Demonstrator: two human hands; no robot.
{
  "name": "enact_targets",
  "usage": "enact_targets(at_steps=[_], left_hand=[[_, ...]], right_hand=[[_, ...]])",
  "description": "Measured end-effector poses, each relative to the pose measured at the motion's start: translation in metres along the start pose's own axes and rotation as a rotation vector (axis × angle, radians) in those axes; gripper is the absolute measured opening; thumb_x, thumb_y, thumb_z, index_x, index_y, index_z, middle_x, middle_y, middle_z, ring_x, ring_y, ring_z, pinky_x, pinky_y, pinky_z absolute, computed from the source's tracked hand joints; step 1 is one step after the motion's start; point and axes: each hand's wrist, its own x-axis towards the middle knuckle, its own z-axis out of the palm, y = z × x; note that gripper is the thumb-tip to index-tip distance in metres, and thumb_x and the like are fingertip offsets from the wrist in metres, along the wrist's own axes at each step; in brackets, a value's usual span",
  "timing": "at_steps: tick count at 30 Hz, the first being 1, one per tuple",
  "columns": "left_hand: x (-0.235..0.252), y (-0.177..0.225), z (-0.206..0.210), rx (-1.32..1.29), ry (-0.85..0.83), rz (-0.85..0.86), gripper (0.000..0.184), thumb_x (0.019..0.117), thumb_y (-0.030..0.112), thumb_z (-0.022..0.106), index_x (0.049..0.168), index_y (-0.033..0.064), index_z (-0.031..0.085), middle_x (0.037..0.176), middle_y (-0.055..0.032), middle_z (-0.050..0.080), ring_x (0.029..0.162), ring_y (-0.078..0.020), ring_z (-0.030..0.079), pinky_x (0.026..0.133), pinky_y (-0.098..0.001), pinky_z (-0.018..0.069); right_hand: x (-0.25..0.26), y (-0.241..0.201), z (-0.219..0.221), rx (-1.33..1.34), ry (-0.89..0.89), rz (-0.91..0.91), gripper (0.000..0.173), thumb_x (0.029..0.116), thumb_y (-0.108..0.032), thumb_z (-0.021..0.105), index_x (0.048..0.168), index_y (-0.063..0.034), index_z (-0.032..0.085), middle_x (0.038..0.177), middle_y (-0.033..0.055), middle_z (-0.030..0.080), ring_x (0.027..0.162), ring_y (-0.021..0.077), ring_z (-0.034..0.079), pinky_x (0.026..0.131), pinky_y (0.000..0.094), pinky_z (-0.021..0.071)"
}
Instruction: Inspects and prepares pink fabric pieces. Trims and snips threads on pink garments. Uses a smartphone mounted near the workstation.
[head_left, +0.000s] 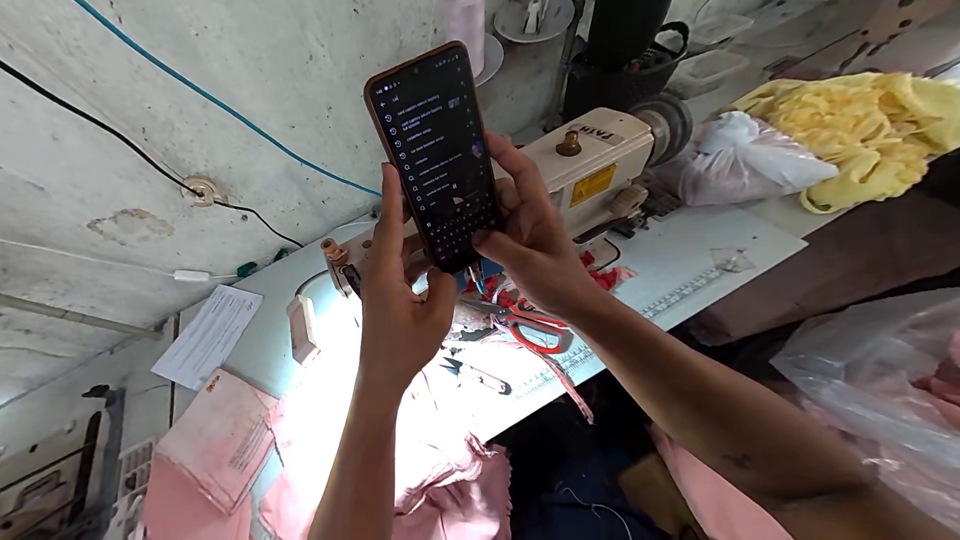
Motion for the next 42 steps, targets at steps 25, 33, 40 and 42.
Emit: enact_targets(at_steps=[25,33,40,42], left_hand=[[0.0002,0.0002,0.0002,-0.004,0.009,-0.003,0.098,0.0864,-0.009,0.059,0.167,0.0159,0.009,0.158,-0.0113,0.041,0.122,-0.0221,0.064,0.089,-0.0369,0.0632],[0.0003,0.0007,0.0014,0.01,0.044,-0.009,0.091,0.0912,-0.007,0.059,0.167,0.0165,0.013,0.157,-0.0109,0.043,0.122,-0.0208,0.064,0.089,-0.0355,0.0624],[0.0,0.0004,0.0011,0.014,0.037,-0.001,0.091,0.0896,-0.009,0.054,0.167,0.015,0.013,0.157,-0.0093,0.044,0.123,-0.0207,0.063,0.088,-0.0352,0.0622],[-0.0001,0.0004,0.0011,0.005,0.036,0.001,0.089,0.0911,-0.008,0.055,0.167,0.0146,0.013,0.157,-0.0093,0.044,0.124,-0.0208,0.063,0.089,-0.0357,0.0623]], right_hand=[[0.0009,0.0011,-0.0012,-0.002,-0.02,-0.007,0.083,0.0897,0.013,0.049,0.162,-0.0049,0.012,0.131,0.017,0.059,0.113,0.0223,0.067,0.094,0.0375,0.0602],[0.0008,0.0027,-0.0025,0.012,-0.026,-0.011,0.082,0.0901,0.014,0.047,0.162,-0.0047,0.013,0.131,0.0174,0.059,0.113,0.0229,0.067,0.095,0.0379,0.0598],[0.0015,0.002,0.0003,-0.026,-0.016,-0.043,0.092,0.0881,0.009,0.065,0.162,-0.0014,0.011,0.13,0.0189,0.059,0.112,0.0254,0.068,0.095,0.0388,0.0613],[0.0015,0.0024,0.0006,-0.035,-0.01,-0.045,0.094,0.0872,0.008,0.068,0.162,-0.0017,0.012,0.13,0.0188,0.059,0.112,0.0256,0.068,0.094,0.0389,0.0617]])
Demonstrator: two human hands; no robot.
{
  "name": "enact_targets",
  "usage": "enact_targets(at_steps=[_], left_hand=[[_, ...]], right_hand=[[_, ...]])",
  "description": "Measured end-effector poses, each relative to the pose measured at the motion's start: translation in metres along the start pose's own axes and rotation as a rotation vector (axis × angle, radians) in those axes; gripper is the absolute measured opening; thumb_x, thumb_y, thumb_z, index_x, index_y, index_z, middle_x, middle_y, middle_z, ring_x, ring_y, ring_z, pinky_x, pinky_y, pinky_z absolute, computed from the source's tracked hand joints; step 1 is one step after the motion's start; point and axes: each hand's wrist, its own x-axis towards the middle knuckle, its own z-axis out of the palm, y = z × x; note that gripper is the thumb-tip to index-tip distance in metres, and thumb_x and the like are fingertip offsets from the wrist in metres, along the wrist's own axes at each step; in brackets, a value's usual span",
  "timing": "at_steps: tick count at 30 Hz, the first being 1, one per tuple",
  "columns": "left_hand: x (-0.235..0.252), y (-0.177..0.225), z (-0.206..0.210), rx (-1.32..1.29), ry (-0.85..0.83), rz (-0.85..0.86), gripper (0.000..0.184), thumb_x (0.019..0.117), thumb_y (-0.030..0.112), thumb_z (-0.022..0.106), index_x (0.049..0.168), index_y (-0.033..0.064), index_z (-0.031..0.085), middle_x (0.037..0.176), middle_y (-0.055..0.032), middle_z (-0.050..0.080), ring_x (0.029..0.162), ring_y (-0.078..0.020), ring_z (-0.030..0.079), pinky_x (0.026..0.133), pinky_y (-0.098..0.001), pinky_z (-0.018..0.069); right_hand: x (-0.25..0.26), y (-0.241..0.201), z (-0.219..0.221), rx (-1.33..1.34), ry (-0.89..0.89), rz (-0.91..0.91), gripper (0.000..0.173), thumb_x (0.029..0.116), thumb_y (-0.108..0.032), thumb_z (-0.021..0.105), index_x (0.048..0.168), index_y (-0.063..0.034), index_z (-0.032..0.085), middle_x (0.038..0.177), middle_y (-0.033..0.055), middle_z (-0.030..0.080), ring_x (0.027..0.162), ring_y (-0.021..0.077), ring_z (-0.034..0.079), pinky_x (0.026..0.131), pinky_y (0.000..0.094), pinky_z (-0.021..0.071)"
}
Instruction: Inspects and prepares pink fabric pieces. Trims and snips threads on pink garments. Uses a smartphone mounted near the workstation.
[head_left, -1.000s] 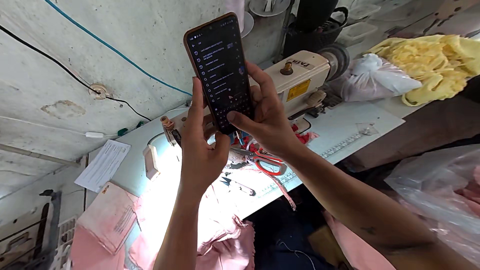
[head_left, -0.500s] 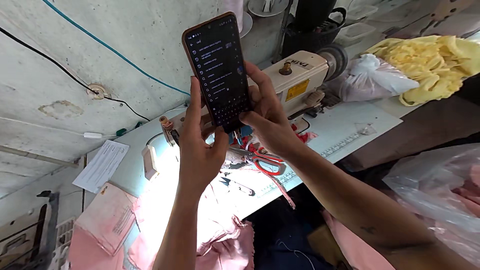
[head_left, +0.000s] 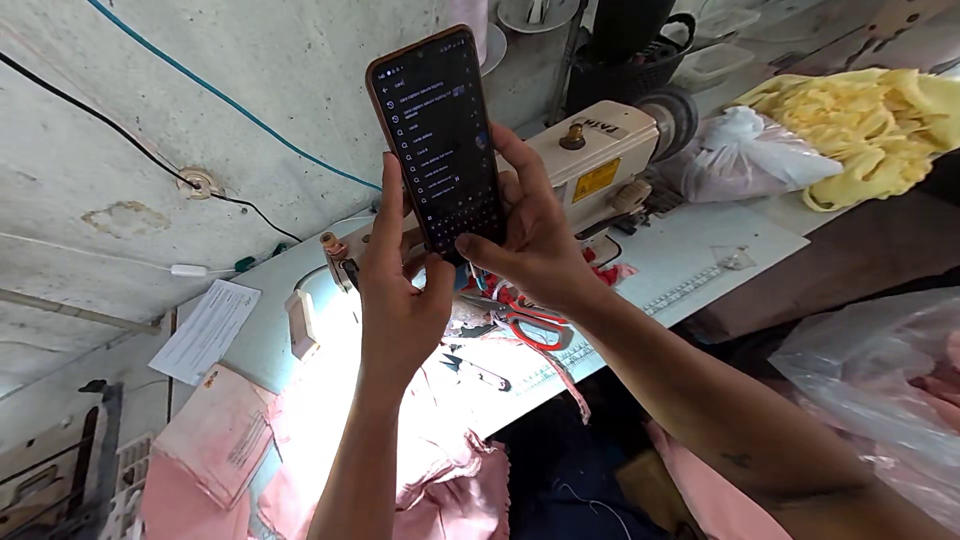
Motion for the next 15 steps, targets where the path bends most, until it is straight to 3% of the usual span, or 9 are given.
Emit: enact_targets(at_steps=[4,7,10,15], left_hand=[[0.0002,0.0005,0.0007,-0.007,0.01,-0.008,0.088,0.0921,-0.006,0.055,0.167,0.0151,0.014,0.156,-0.0095,0.045,0.124,-0.0209,0.063,0.09,-0.0364,0.0621],[-0.0002,0.0007,0.0039,0.027,0.085,-0.009,0.079,0.0981,0.0,0.06,0.165,0.0145,0.021,0.15,-0.0101,0.052,0.117,-0.0197,0.067,0.089,-0.0337,0.0626],[0.0007,-0.0011,0.0069,0.057,0.134,0.013,0.077,0.0978,0.0,0.064,0.164,0.0123,0.025,0.146,-0.0107,0.056,0.11,-0.0184,0.07,0.085,-0.0316,0.0634],[0.0012,-0.0009,0.007,0.046,0.126,0.016,0.078,0.0969,0.0,0.063,0.164,0.0128,0.025,0.148,-0.0105,0.055,0.111,-0.0187,0.07,0.085,-0.0322,0.0636]], right_hand=[[0.0003,0.0002,0.0005,-0.015,0.009,0.0,0.089,0.0895,0.009,0.064,0.162,-0.002,0.013,0.128,0.0181,0.06,0.111,0.0241,0.068,0.093,0.0369,0.0615],[0.0007,0.0002,0.0009,-0.015,0.006,-0.001,0.087,0.0902,0.011,0.062,0.161,-0.0014,0.013,0.129,0.0188,0.06,0.111,0.0244,0.068,0.094,0.0371,0.0612],[0.0002,0.0003,-0.0002,0.027,-0.001,0.007,0.077,0.0947,0.01,0.051,0.161,-0.0023,0.014,0.129,0.0174,0.06,0.111,0.0217,0.067,0.095,0.0363,0.0598],[0.0022,0.005,-0.0025,0.143,0.024,0.019,0.059,0.1037,0.0,0.034,0.161,-0.0069,0.022,0.123,0.0139,0.061,0.111,0.0203,0.066,0.097,0.0403,0.057]])
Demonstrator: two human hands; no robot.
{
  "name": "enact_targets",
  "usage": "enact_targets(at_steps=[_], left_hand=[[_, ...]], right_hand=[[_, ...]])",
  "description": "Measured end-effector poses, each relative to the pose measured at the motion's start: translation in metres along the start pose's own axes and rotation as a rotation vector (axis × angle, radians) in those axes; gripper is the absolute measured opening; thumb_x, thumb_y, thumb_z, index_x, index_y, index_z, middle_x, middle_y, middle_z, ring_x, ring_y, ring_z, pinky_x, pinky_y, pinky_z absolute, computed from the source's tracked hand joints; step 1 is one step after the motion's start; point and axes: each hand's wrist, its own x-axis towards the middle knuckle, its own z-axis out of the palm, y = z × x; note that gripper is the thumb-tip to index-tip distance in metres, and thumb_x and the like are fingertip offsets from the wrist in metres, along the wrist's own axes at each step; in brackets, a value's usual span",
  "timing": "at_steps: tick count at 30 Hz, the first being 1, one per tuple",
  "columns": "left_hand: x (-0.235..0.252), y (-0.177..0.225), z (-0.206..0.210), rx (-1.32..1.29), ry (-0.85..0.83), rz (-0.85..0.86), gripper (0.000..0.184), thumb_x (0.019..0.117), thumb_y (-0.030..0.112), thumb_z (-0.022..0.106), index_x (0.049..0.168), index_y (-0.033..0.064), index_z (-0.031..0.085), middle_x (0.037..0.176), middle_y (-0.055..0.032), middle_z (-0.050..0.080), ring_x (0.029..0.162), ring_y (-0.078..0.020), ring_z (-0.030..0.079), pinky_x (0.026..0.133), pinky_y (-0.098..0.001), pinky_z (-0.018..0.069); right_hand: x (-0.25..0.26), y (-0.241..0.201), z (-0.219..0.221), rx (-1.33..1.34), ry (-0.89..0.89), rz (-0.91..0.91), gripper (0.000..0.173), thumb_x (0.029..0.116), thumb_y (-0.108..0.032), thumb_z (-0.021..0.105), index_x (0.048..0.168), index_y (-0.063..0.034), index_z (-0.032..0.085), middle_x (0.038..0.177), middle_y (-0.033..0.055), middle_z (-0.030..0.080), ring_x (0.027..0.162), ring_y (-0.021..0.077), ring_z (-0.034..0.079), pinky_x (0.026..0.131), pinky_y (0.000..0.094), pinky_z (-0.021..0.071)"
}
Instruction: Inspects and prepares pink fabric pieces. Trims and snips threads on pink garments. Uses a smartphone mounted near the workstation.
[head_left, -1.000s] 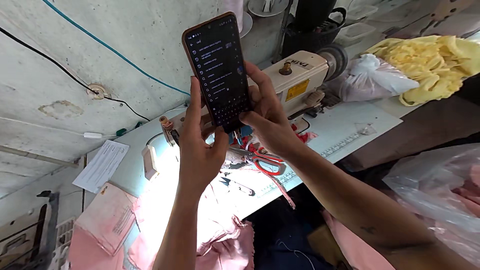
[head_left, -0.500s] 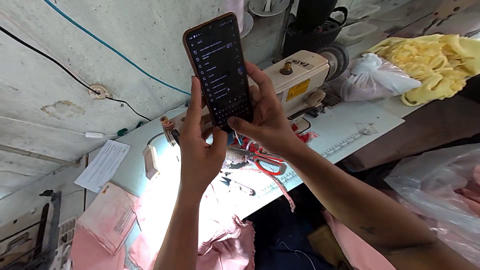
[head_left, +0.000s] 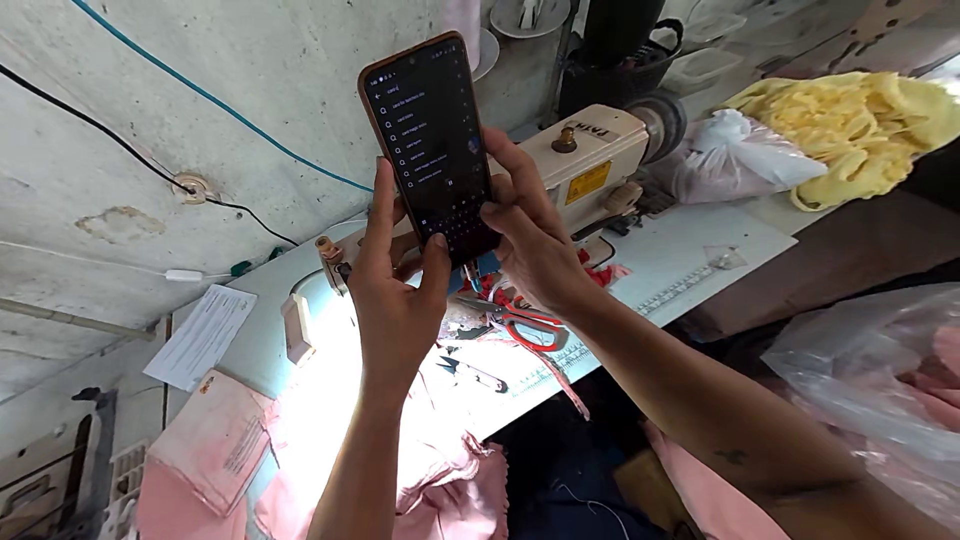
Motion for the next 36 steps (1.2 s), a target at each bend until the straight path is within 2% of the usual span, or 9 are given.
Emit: enact_targets(at_steps=[2,5,8,11,20,36], left_hand=[[0.001,0.001,0.0,-0.01,-0.003,-0.006,0.079,0.0962,-0.001,0.062,0.164,0.0129,0.025,0.149,-0.0099,0.054,0.112,-0.0188,0.07,0.085,-0.0324,0.0635],[0.0,0.002,0.0,-0.023,-0.004,-0.02,0.081,0.0953,-0.002,0.063,0.165,0.0143,0.024,0.148,-0.0092,0.055,0.11,-0.0191,0.071,0.083,-0.0329,0.0642],[0.0,0.0,0.0,-0.028,-0.002,-0.021,0.081,0.0947,-0.002,0.061,0.165,0.0149,0.024,0.149,-0.0088,0.054,0.11,-0.0188,0.07,0.084,-0.0328,0.0639],[-0.001,-0.001,0.0,-0.021,-0.002,-0.026,0.082,0.0942,-0.002,0.061,0.165,0.0165,0.024,0.148,-0.0091,0.055,0.11,-0.0187,0.07,0.085,-0.0329,0.0636],[-0.003,-0.001,-0.001,-0.037,-0.016,-0.026,0.084,0.0932,-0.003,0.06,0.165,0.016,0.022,0.15,-0.0097,0.053,0.114,-0.02,0.069,0.085,-0.0346,0.0637],[-0.003,0.0,-0.001,-0.046,-0.026,-0.033,0.084,0.0935,-0.004,0.06,0.165,0.016,0.021,0.15,-0.0089,0.053,0.115,-0.0202,0.068,0.087,-0.0348,0.0635]], right_hand=[[0.001,0.0,0.0,-0.002,0.02,0.005,0.054,0.1072,-0.003,0.03,0.161,-0.007,0.025,0.125,0.0139,0.061,0.114,0.0206,0.065,0.099,0.0408,0.0569],[0.0,-0.001,0.001,-0.023,0.029,0.019,0.054,0.1074,-0.003,0.03,0.161,-0.0088,0.025,0.125,0.0145,0.062,0.112,0.0209,0.066,0.097,0.0407,0.0574],[-0.006,-0.007,0.002,-0.078,0.012,0.049,0.062,0.1042,-0.001,0.031,0.164,-0.018,0.022,0.124,0.0092,0.061,0.105,0.0157,0.067,0.087,0.0351,0.0597],[-0.008,-0.006,0.002,-0.071,-0.008,0.031,0.07,0.0982,0.004,0.034,0.164,-0.0165,0.019,0.127,0.0105,0.06,0.105,0.0165,0.066,0.086,0.0348,0.0596],[-0.009,-0.01,0.005,-0.113,0.006,0.067,0.078,0.094,0.008,0.039,0.164,-0.0185,0.018,0.125,0.0106,0.06,0.101,0.0169,0.067,0.081,0.0328,0.0607],[-0.009,-0.011,0.006,-0.134,-0.001,0.039,0.079,0.0948,0.01,0.044,0.164,-0.0162,0.016,0.129,0.0114,0.059,0.104,0.0177,0.068,0.082,0.0325,0.0611]])
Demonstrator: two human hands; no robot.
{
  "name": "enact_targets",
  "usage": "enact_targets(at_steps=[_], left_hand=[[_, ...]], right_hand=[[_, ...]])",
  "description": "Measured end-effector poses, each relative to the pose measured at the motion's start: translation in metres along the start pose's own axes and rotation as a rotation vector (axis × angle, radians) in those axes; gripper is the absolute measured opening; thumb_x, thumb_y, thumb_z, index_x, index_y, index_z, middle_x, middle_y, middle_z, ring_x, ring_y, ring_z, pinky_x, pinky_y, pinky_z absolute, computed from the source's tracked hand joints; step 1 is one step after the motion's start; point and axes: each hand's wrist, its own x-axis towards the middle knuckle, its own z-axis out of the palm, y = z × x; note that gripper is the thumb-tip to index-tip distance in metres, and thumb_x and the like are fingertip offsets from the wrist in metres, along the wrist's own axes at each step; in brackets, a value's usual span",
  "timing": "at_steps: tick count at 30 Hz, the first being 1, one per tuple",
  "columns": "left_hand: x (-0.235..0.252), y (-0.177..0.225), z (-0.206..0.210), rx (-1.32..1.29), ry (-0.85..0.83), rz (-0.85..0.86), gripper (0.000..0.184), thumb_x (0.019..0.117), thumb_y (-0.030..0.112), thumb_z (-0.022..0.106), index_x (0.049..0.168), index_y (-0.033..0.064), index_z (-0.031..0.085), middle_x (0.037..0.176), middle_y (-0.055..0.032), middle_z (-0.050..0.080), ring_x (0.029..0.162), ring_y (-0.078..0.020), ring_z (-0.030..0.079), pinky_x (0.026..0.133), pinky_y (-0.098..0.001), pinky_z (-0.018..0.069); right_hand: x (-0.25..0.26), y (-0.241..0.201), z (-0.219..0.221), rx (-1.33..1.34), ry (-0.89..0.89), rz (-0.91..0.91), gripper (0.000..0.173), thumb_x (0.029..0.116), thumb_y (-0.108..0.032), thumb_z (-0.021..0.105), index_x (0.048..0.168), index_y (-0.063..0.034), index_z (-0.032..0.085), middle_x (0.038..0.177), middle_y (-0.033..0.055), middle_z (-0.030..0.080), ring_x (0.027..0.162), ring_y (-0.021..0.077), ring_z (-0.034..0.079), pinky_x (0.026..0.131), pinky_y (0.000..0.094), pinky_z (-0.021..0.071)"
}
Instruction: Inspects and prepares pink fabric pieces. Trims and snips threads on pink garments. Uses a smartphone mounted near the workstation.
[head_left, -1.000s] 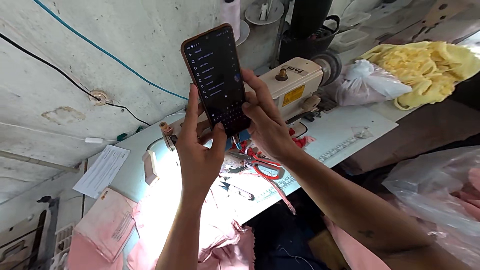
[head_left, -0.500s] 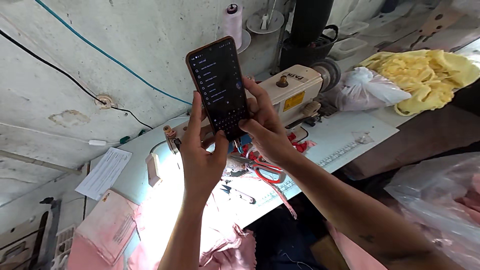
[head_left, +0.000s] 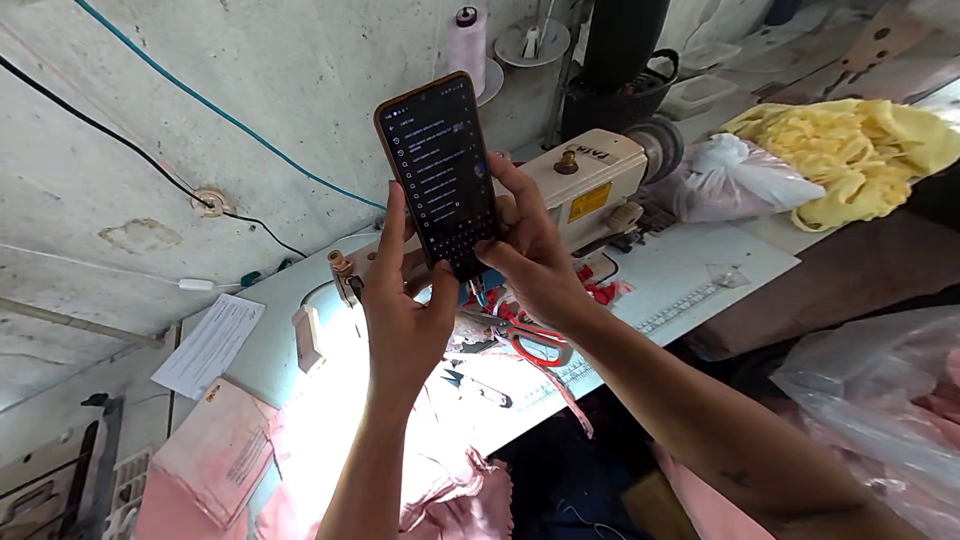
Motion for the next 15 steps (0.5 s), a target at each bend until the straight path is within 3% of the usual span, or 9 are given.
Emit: enact_targets(at_steps=[15], left_hand=[[0.0001,-0.0001,-0.0005,0.001,-0.001,-0.011,0.084,0.0942,-0.002,0.06,0.166,0.0182,0.022,0.149,-0.0089,0.053,0.115,-0.0208,0.068,0.086,-0.0355,0.0638]], right_hand=[[-0.0005,-0.0005,-0.0005,-0.023,0.001,0.011,0.079,0.0938,0.01,0.044,0.164,-0.0168,0.017,0.126,0.011,0.06,0.1,0.0173,0.068,0.079,0.0318,0.0617]])
